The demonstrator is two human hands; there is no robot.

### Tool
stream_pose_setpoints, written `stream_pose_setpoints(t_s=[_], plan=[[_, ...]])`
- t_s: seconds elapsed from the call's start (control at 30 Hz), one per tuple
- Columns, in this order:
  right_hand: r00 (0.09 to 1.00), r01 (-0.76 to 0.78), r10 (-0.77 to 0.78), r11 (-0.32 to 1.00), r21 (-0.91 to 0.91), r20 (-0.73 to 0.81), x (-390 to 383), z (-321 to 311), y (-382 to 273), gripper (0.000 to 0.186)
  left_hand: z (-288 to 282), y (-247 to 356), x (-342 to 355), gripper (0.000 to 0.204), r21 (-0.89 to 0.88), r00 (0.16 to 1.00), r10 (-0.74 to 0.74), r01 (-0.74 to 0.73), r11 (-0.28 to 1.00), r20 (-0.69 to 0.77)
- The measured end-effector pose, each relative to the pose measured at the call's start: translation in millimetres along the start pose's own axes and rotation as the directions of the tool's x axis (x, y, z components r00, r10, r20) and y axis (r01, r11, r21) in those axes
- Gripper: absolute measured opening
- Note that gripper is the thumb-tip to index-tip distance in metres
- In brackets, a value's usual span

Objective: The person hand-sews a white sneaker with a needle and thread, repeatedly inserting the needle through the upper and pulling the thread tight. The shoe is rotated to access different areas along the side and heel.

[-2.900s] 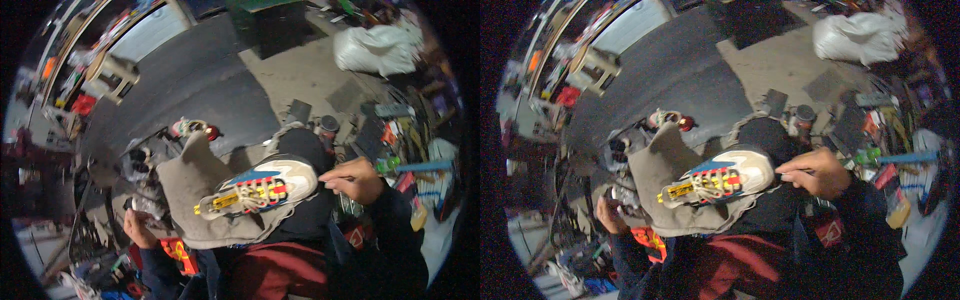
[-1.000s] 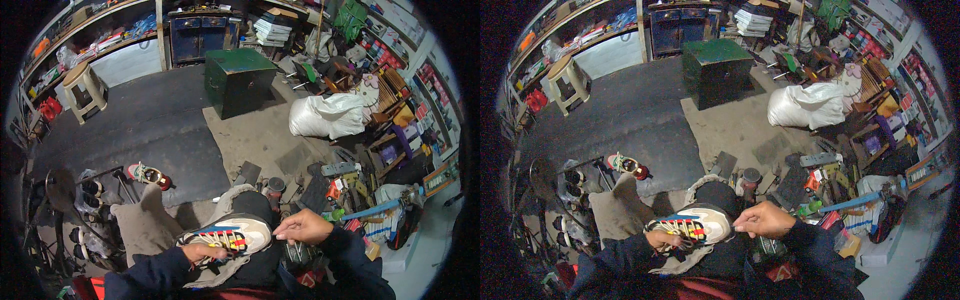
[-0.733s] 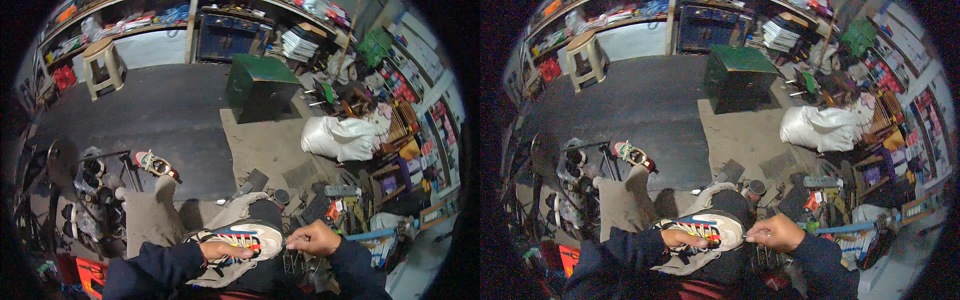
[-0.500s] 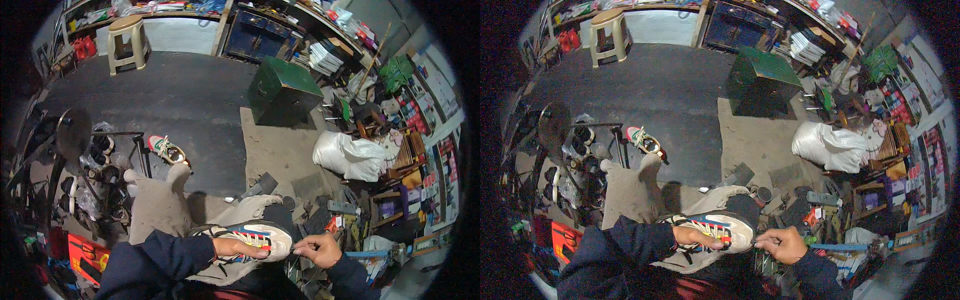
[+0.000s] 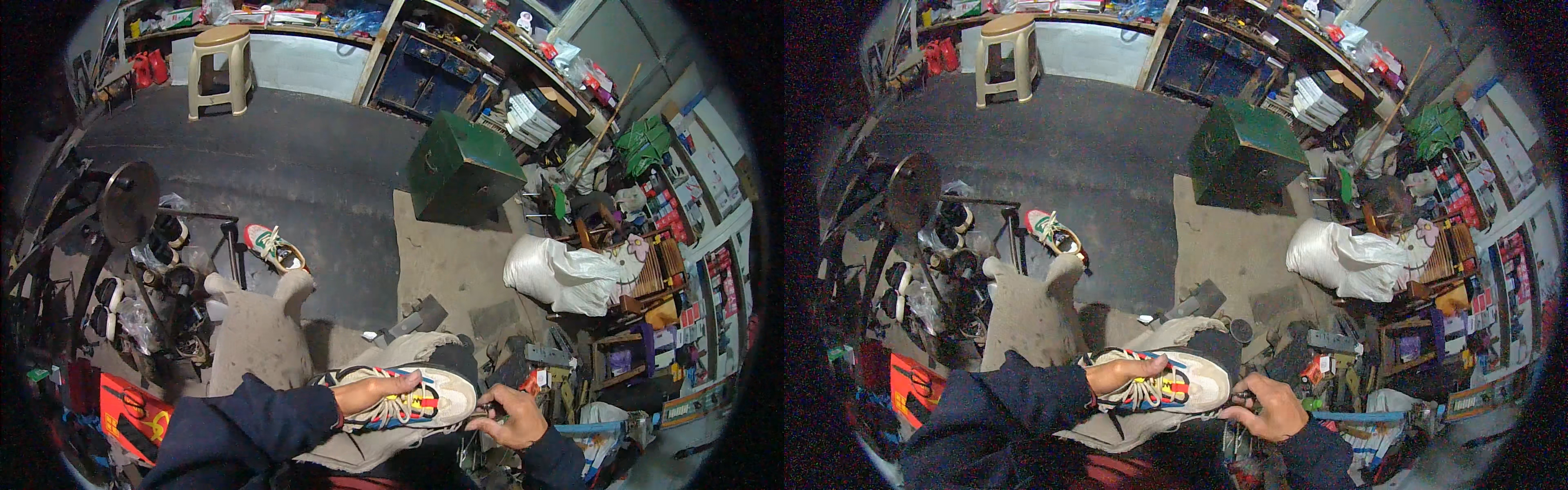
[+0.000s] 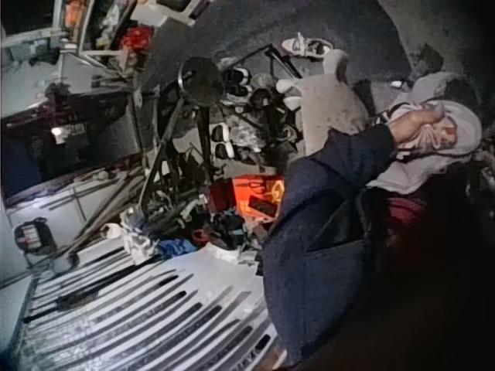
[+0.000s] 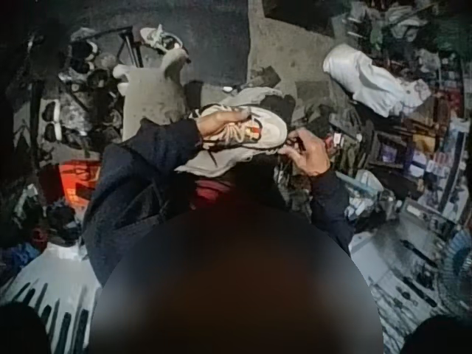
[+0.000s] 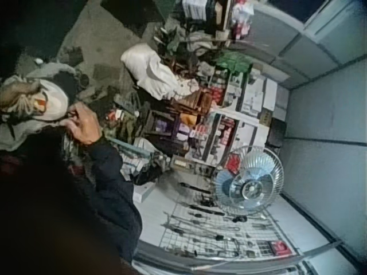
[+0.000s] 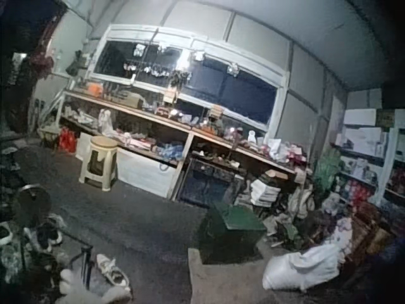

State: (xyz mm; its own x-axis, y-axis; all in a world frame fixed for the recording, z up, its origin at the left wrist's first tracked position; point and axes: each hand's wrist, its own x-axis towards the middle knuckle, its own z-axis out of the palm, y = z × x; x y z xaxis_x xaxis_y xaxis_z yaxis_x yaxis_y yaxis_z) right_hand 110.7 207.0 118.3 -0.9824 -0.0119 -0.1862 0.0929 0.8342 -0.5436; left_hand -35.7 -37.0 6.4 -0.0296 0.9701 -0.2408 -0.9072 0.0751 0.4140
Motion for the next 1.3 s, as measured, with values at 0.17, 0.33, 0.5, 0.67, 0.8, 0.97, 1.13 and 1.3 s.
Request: stream_pose_setpoints(t_s=[0.17,0.33,0.5,0.67,0.8,0.97,1.13,1.3], plan=[[0.990,0.032,-0.031,0.999,0.004,-0.137,-0.5,14.3,24.7,0.035,4.3,0.8,2.2,0.054,0.000,0.996,-0.022,0.022,1.000,-0.088],[0.942,-0.025,-0.036,0.984,-0.176,-0.333,-8.7,34.7,86.6,0.056,3.9,-1.2,4.3,0.052,-0.067,0.977,-0.060,0.047,0.997,-0.204],[0.873,-0.316,0.414,0.883,0.346,-0.259,-42.3,34.4,126.7,0.033,5.3,-2.1,3.6,0.051,-0.020,0.946,-0.038,0.033,0.999,-0.321],[0.961,0.171,0.206,0.081,0.982,-0.184,-59.1,63.7,76.1,0.101,-0.5,-8.2,4.8,0.055,-0.043,0.949,0.006,-0.020,0.999,-0.316],[0.997,-0.036,-0.067,-0.145,0.989,0.027,-52.0,78.7,68.6,0.078,-5.7,-10.5,7.9,0.063,-0.032,0.939,0.012,-0.025,0.999,-0.342],[0.653,0.686,0.523,-0.103,0.720,-0.548,-115.8,28.4,109.6,0.046,-6.9,-14.0,3.1,0.068,0.192,0.864,0.080,0.020,0.981,-0.497],[0.654,0.320,0.630,0.271,0.908,-0.419,-82.9,89.9,70.4,0.031,-13.9,-19.7,1.7,0.064,0.163,0.901,0.102,-0.035,0.986,-0.421],[0.752,0.111,0.277,0.842,0.529,-0.599,-19.2,103.0,35.3,0.052,3.2,-11.8,-40.3,0.077,0.545,0.914,0.208,0.017,0.838,-0.349]])
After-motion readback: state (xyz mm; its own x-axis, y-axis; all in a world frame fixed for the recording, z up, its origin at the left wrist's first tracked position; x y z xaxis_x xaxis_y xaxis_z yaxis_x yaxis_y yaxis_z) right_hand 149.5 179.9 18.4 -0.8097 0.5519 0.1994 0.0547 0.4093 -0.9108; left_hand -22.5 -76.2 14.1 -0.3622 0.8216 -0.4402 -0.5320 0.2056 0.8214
